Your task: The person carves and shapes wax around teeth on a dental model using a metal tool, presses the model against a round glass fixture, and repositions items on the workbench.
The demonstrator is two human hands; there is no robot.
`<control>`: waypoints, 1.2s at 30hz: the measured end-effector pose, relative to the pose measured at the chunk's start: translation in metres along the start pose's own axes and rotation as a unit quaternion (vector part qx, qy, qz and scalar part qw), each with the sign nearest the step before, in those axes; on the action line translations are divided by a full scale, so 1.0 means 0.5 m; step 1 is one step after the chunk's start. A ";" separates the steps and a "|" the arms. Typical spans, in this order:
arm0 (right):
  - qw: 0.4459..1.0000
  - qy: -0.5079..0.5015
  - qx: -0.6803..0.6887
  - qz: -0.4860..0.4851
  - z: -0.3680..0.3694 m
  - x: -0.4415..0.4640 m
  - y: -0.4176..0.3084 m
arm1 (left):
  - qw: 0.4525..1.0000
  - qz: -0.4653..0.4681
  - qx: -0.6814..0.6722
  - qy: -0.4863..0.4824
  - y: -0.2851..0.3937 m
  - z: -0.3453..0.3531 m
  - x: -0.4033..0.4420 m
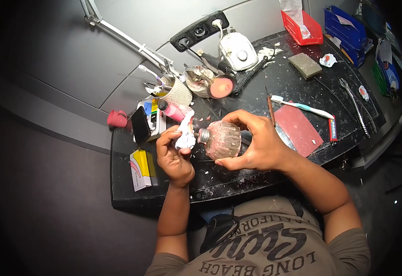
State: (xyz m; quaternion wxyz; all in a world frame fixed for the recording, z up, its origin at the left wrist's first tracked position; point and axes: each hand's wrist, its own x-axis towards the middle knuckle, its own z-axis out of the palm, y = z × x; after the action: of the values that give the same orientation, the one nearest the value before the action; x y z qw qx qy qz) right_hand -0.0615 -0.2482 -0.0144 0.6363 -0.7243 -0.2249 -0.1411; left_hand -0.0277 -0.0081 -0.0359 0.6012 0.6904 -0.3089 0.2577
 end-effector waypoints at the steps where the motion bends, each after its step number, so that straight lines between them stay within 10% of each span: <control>1: 1.000 0.005 0.002 0.002 0.000 0.000 0.001 | 1.000 0.000 0.000 0.000 -0.002 -0.002 0.000; 23: 0.981 0.084 0.168 0.053 -0.007 0.003 0.005 | 0.992 -0.060 -0.112 0.012 0.011 -0.001 0.010; 36: 0.999 0.025 0.020 -0.005 0.005 0.003 0.004 | 0.986 -0.070 -0.154 -0.007 0.010 0.004 0.007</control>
State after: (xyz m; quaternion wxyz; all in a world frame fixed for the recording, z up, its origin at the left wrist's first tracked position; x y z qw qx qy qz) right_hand -0.0594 -0.2456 -0.0156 0.6553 -0.7067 -0.2153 -0.1577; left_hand -0.0292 -0.0109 -0.0305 0.7146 0.6115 -0.2998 0.1597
